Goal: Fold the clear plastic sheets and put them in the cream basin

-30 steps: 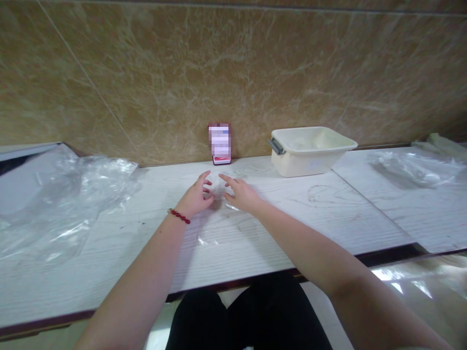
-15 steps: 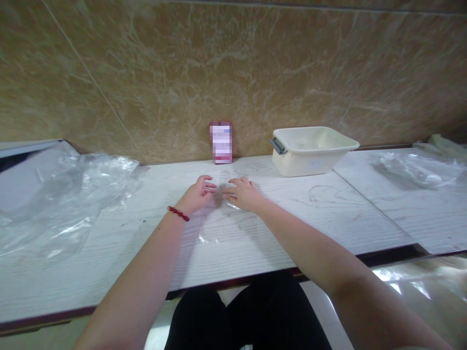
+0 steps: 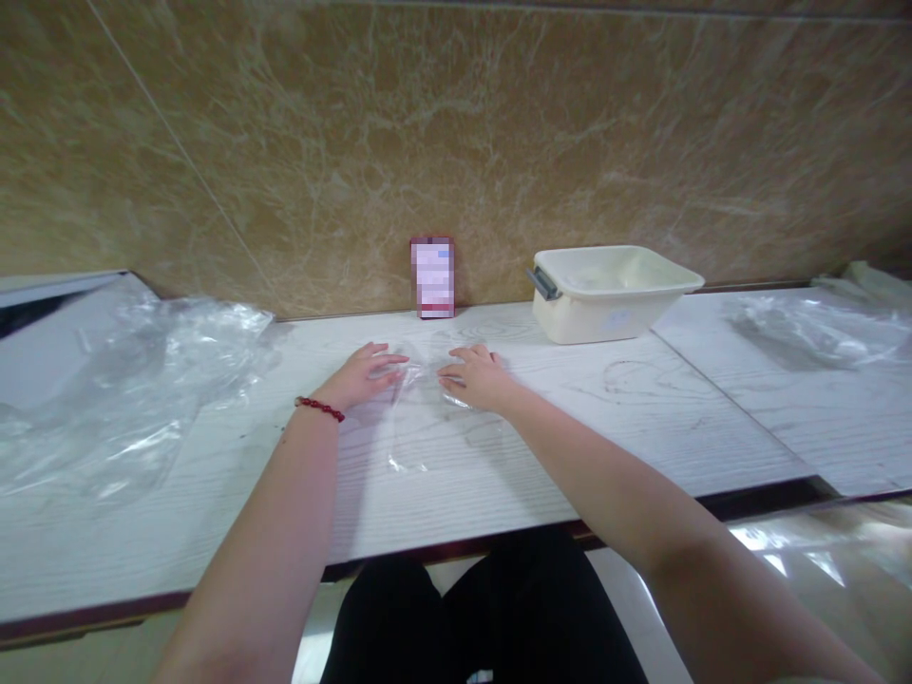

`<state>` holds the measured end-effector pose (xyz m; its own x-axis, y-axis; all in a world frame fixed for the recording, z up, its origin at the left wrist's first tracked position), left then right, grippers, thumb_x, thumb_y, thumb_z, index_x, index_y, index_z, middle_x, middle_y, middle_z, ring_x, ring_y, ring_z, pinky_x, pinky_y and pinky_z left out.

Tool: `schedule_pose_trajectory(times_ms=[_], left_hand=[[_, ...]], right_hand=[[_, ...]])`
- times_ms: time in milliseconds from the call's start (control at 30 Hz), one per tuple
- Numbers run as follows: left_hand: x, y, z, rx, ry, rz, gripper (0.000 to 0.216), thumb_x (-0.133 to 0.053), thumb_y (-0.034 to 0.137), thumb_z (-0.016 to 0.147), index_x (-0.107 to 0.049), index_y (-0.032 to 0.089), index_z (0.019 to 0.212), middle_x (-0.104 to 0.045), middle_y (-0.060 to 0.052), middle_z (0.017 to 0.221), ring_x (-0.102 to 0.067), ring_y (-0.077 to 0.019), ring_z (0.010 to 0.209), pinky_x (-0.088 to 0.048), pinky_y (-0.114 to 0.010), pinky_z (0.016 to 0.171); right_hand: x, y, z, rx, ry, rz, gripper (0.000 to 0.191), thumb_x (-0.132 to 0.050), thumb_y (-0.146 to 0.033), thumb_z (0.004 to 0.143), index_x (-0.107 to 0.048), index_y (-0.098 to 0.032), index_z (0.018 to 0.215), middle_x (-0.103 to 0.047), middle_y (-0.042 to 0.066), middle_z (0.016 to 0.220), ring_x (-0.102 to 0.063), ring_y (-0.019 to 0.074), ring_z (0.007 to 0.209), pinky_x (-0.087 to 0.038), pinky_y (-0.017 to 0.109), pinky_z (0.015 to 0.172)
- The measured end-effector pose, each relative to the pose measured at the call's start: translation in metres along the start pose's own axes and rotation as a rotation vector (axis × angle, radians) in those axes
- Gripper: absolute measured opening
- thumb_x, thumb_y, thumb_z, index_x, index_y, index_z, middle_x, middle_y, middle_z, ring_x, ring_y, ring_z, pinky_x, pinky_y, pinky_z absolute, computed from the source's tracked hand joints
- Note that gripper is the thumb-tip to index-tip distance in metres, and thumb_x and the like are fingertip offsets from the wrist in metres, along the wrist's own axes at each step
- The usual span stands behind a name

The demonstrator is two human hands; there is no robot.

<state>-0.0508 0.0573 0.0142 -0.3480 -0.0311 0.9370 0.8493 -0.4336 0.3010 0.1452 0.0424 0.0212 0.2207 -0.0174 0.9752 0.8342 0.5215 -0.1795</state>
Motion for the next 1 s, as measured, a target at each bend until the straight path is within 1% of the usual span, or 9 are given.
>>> schedule_pose_trajectory(times_ms=[67,167,267,400,500,667,1000], left_hand=[[-0.003,0.003,-0.001,0.035,-0.076,0.035,0.043,-0.038,0.049,0.075,-0.052,0.029,0.110,-0.039,-0.006,0.126,-0.025,-0.0244,0.120,-0.016,-0.043,0.098],[-0.009,0.001,-0.002,0.146,-0.180,0.082,0.049,-0.037,0.058,0.071,-0.049,0.034,0.112,-0.027,-0.005,0.134,-0.010,-0.0331,0.124,-0.010,-0.053,0.094],[-0.013,-0.002,-0.003,0.214,-0.234,0.106,0.055,-0.038,0.064,0.066,-0.047,0.036,0.113,-0.021,-0.004,0.137,-0.005,-0.0372,0.123,-0.008,-0.056,0.092],[-0.013,-0.005,-0.004,0.237,-0.256,0.119,0.061,-0.039,0.067,0.062,-0.044,0.038,0.115,-0.019,-0.004,0.138,-0.005,-0.0384,0.123,-0.007,-0.057,0.092],[-0.013,-0.006,-0.004,0.246,-0.275,0.127,0.063,-0.039,0.069,0.061,-0.041,0.039,0.117,-0.017,-0.004,0.138,-0.004,-0.0387,0.123,-0.006,-0.057,0.091],[-0.014,-0.010,-0.003,0.244,-0.276,0.119,0.065,-0.042,0.068,0.060,-0.040,0.038,0.117,-0.018,-0.004,0.138,-0.006,-0.0388,0.123,-0.008,-0.056,0.092],[-0.015,-0.013,-0.004,0.235,-0.323,0.115,0.074,-0.042,0.070,0.056,-0.033,0.038,0.122,-0.012,-0.004,0.139,-0.003,-0.0377,0.123,-0.005,-0.054,0.093]], right_hand=[[0.000,0.000,0.000,0.007,0.004,0.001,0.035,-0.033,-0.049,0.079,-0.055,-0.037,0.103,-0.039,0.000,0.123,-0.032,0.0250,0.109,-0.029,0.043,0.082],[0.000,0.000,0.000,0.002,0.006,-0.006,0.034,-0.033,-0.048,0.079,-0.054,-0.037,0.103,-0.039,0.000,0.123,-0.032,0.0249,0.109,-0.029,0.043,0.082],[-0.001,0.001,0.000,-0.008,-0.012,-0.011,0.035,-0.033,-0.048,0.079,-0.054,-0.037,0.104,-0.039,0.000,0.123,-0.031,0.0248,0.109,-0.029,0.042,0.083],[-0.002,0.003,0.002,-0.015,0.003,-0.016,0.034,-0.034,-0.048,0.078,-0.054,-0.037,0.103,-0.041,0.000,0.121,-0.032,0.0248,0.108,-0.029,0.042,0.082],[-0.003,0.006,0.003,-0.056,0.022,-0.031,0.033,-0.035,-0.048,0.078,-0.054,-0.037,0.103,-0.043,0.000,0.118,-0.033,0.0243,0.106,-0.029,0.042,0.082],[-0.003,0.009,0.004,-0.113,0.010,-0.047,0.035,-0.036,-0.048,0.078,-0.053,-0.035,0.105,-0.042,0.000,0.120,-0.031,0.0243,0.107,-0.029,0.041,0.083],[-0.004,0.013,0.005,-0.116,0.030,-0.025,0.031,-0.037,-0.045,0.077,-0.056,-0.034,0.100,-0.044,0.001,0.117,-0.033,0.0248,0.106,-0.031,0.042,0.081]])
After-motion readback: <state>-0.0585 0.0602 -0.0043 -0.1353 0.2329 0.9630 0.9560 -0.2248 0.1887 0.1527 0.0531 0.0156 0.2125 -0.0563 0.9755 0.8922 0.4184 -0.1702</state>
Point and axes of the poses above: each hand's wrist, its own z-axis towards the middle knuckle, its own x-axis out of the back of the hand, y = z × x, the point moved 4 cm from there along z, towards the middle knuckle
